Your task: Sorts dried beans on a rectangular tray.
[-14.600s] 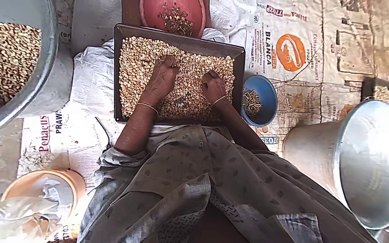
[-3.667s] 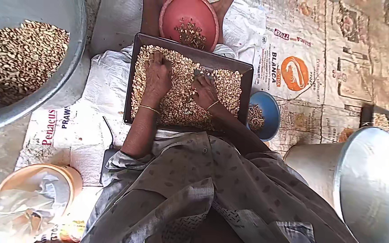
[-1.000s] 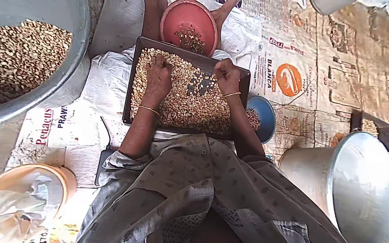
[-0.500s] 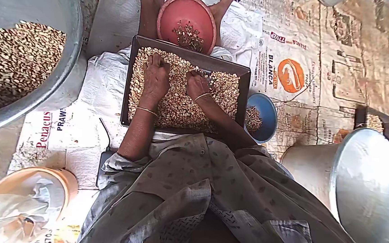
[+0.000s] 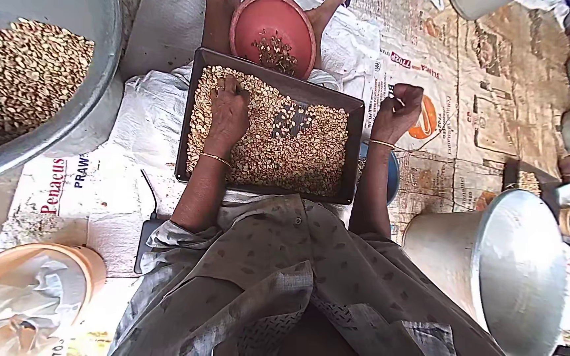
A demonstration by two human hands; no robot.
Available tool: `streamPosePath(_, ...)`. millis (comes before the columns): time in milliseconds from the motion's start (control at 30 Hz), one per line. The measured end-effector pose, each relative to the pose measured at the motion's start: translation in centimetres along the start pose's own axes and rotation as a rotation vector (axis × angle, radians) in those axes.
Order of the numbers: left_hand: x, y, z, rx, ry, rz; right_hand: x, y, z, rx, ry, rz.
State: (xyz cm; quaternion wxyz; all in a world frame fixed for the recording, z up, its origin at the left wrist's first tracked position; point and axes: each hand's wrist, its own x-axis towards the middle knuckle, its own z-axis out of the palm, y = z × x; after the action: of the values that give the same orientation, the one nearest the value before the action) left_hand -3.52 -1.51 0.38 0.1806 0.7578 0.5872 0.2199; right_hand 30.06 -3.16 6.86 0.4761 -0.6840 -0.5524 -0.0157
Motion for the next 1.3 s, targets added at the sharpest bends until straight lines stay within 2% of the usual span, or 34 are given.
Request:
streamPosePath(100, 0.0, 0.0, 0.0, 0.002, -0.003, -0.005, -2.2, -1.9, 4.3, 0.164, -0.32, -0.045)
streamPosePath(200, 0.0, -0.1, 0.1, -0.059, 0.042, 0.012, -5.7, -5.1, 9.7, 0.294, -0.723, -0.256)
streamPosePath(267, 0.0, -0.3, 0.3, -0.121, 0.105, 0.076, -7.8, -6.3, 12.6, 0.255, -0.942, -0.452)
streamPosePath(333, 0.0, -0.5, 0.4, -0.121, 0.098, 0.121, -8.4, -6.6, 14.0, 0.052, -1.119, -0.549)
streamPosePath(433, -0.1, -0.3, 0.2, 0.007, -0.03, 0.075, -6.5, -4.7, 13.2, -0.165, -1.085, -0.482)
streamPosePath(533, 0.0, -0.1, 0.1, 0.066, -0.053, 0.034, -4.2, -2.1, 9.9, -0.316, -1.057, -0.241)
streamPosePath(600, 0.0, 0.0, 0.0, 0.055, -0.05, 0.023, -2.9, -0.9, 6.8, -0.237, -1.078, -0.107)
streamPosePath(700, 0.1, 0.0, 0.0, 0.046, -0.054, 0.014, -2.0, -0.6, 3.5, 0.024, -1.114, 0.008)
streamPosePath(833, 0.0, 0.1, 0.2, 0.045, -0.041, 0.009, -1.5, -2.1, 5.0, -0.11, -0.984, -0.117)
streamPosePath(933, 0.0, -0.1, 0.2, 0.031, -0.016, 0.023, -3.4, -3.9, 8.9, 0.068, -0.902, -0.252)
streamPosePath(1033, 0.0, -0.2, 0.1, 0.023, -0.019, 0.015, -6.8, -5.4, 12.5, 0.254, -0.96, -0.382)
streamPosePath(1100, 0.0, -0.1, 0.1, 0.029, -0.005, -0.003, -7.6, -5.0, 14.1, 0.163, -1.002, -0.455)
streamPosePath(1167, 0.0, 0.0, -0.1, 0.039, 0.0, -0.04, -6.9, -4.2, 14.1, -0.017, -0.982, -0.421)
streamPosePath(1233, 0.0, 0.0, -0.3, 0.035, -0.002, -0.077, -5.1, -3.3, 12.7, -0.205, -0.96, -0.298)
streamPosePath(1300, 0.1, 0.1, -0.3, 0.029, -0.005, -0.088, -3.5, -2.6, 10.5, -0.355, -1.012, -0.15)
